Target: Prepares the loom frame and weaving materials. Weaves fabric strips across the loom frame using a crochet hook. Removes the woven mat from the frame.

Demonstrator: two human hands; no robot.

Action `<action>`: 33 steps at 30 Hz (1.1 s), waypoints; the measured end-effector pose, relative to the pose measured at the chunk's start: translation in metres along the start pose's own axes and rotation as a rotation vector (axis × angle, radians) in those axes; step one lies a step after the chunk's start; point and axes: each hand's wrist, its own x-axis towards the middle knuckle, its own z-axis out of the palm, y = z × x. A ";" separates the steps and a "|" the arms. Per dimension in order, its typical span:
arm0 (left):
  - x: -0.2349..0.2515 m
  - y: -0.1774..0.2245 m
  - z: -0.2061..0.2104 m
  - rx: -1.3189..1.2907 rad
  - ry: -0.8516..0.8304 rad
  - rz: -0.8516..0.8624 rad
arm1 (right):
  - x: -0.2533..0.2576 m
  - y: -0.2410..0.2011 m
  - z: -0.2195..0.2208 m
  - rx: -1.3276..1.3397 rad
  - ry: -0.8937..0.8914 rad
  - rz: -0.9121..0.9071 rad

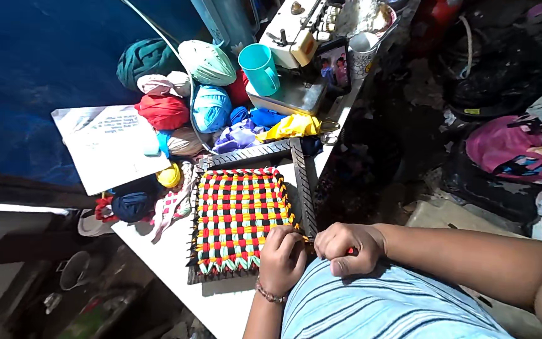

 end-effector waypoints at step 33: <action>-0.004 0.007 -0.012 -0.067 0.019 -0.055 | 0.099 -0.008 -0.015 -0.153 0.560 1.160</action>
